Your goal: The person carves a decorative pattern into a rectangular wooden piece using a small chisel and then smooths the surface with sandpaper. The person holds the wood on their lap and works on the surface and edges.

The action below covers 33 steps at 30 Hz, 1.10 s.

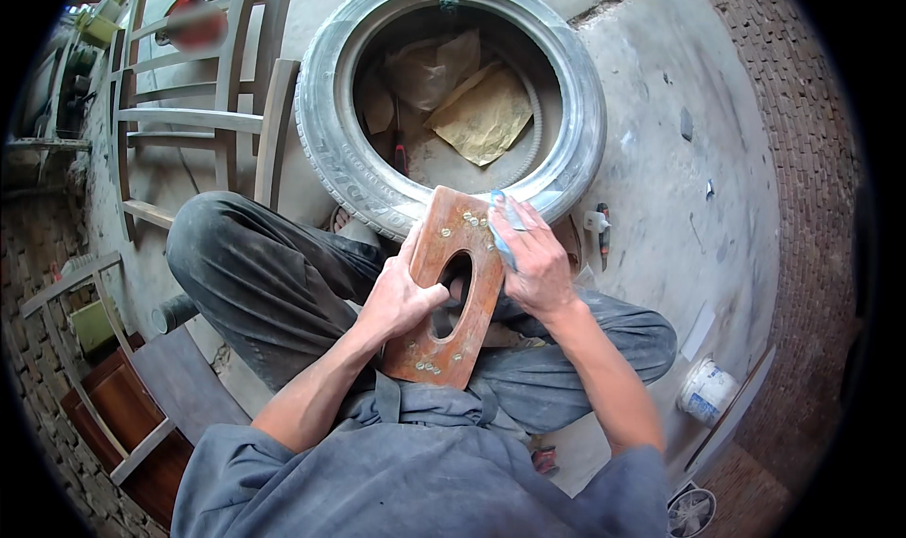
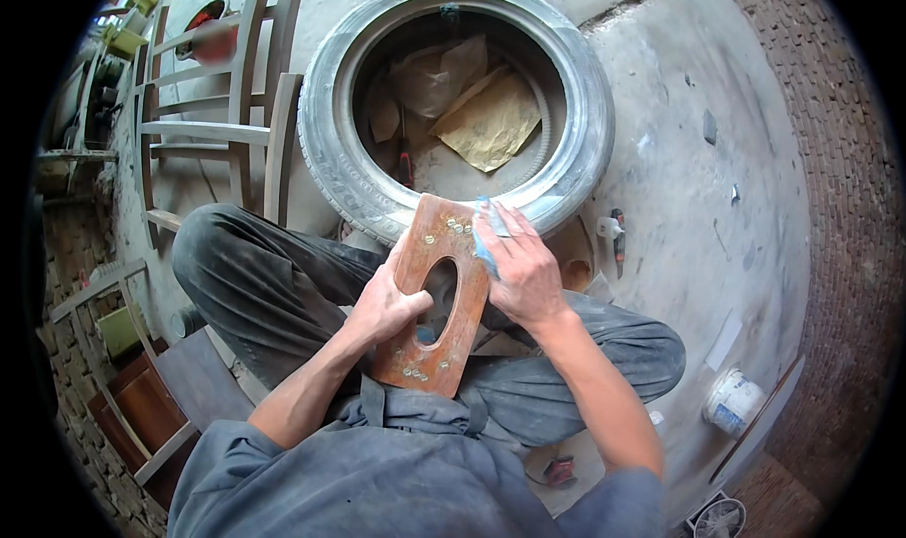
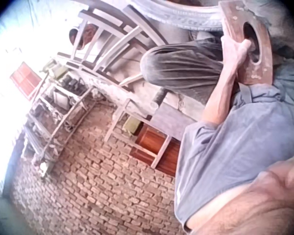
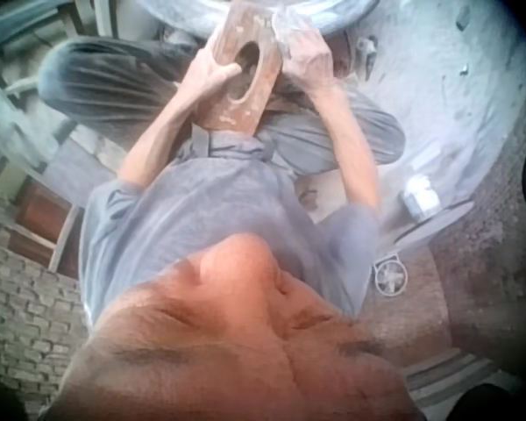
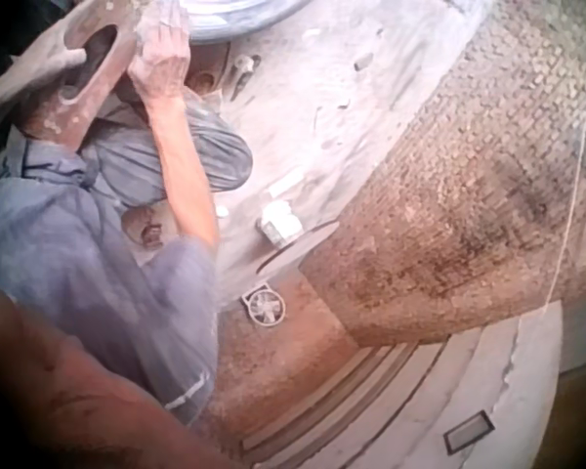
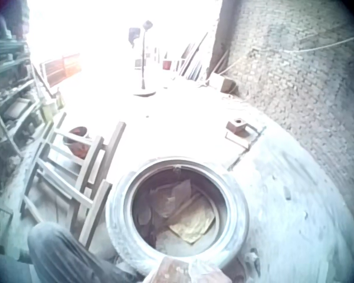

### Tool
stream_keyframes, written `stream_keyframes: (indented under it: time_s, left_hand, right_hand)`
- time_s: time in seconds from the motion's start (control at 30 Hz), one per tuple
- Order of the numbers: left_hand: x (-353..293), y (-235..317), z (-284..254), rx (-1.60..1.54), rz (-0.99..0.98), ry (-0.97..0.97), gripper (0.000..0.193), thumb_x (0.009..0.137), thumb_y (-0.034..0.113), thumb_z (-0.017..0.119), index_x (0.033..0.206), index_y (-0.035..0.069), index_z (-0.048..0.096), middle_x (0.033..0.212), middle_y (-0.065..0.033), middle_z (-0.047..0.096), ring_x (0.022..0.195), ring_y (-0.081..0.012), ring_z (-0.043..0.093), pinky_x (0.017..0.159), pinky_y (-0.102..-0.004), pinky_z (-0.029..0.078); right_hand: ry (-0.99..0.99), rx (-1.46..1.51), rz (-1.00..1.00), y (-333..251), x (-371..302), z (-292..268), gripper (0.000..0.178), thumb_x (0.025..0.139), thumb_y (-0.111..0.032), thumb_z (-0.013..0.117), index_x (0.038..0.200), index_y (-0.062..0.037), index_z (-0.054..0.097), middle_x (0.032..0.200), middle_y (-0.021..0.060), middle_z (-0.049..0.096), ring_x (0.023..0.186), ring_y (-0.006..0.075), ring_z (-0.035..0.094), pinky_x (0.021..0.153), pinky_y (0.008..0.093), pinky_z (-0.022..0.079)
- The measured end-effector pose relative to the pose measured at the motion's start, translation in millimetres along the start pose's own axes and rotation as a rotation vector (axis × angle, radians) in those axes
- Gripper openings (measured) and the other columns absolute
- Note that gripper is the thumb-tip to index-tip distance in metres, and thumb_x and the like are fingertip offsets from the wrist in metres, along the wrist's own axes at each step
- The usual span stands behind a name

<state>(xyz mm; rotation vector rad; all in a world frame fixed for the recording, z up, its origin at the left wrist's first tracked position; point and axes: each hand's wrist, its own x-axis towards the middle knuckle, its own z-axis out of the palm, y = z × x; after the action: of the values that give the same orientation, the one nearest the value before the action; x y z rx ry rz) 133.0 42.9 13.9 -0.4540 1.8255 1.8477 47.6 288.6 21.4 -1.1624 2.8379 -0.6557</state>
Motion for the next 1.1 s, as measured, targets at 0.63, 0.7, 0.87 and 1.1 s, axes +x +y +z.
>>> stream_keyframes:
  time_s: [0.63, 0.7, 0.87, 1.1]
  left_hand:
    - [3.7, -12.6, 0.2, -0.004, 0.014, -0.002, 0.107, 0.078, 0.005, 0.072, 0.174, 0.001, 0.026, 0.153, -0.0198, 0.062, 0.143, -0.0255, 0.059, 0.121, -0.0346, 0.044]
    - [6.2, -14.9, 0.3, 0.002, 0.035, -0.007, 0.106, 0.078, 0.005, 0.072, 0.174, 0.001, 0.026, 0.154, -0.0198, 0.061, 0.144, -0.0255, 0.059, 0.121, -0.035, 0.043]
    - [4.5, -9.0, 2.0, 0.026, 0.079, 0.041, 0.108, 0.076, 0.01, 0.076, 0.173, 0.003, 0.029, 0.141, -0.026, 0.069, 0.134, -0.0333, 0.067, 0.117, -0.0395, 0.049]
    - [1.8, 6.4, -0.1, 0.029, -0.003, -0.004, 0.108, 0.076, 0.01, 0.073, 0.173, 0.002, 0.027, 0.152, -0.022, 0.063, 0.143, -0.0273, 0.06, 0.121, -0.0374, 0.044]
  right_hand:
    - [-0.061, 0.065, -0.104, 0.2, 32.0, 5.6, 0.061, 0.089, -0.013, 0.074, 0.147, 0.001, 0.064, 0.149, 0.0235, 0.067, 0.147, 0.0388, 0.058, 0.129, 0.0502, 0.041]
    - [-0.067, 0.081, -0.132, 3.8, 34.0, 5.8, 0.063, 0.088, -0.017, 0.076, 0.147, 0.0014, 0.064, 0.148, 0.0237, 0.068, 0.147, 0.039, 0.058, 0.129, 0.0502, 0.041]
    - [-0.074, 0.076, -0.107, 0.2, 33.1, 4.4, 0.063, 0.087, -0.014, 0.076, 0.147, 0.001, 0.065, 0.15, 0.0234, 0.067, 0.147, 0.0381, 0.058, 0.128, 0.0505, 0.042]
    - [-0.078, 0.071, -0.119, 6.8, 32.6, -2.5, 0.063, 0.086, -0.011, 0.075, 0.147, 0.0006, 0.064, 0.15, 0.0236, 0.067, 0.148, 0.0381, 0.057, 0.129, 0.05, 0.042]
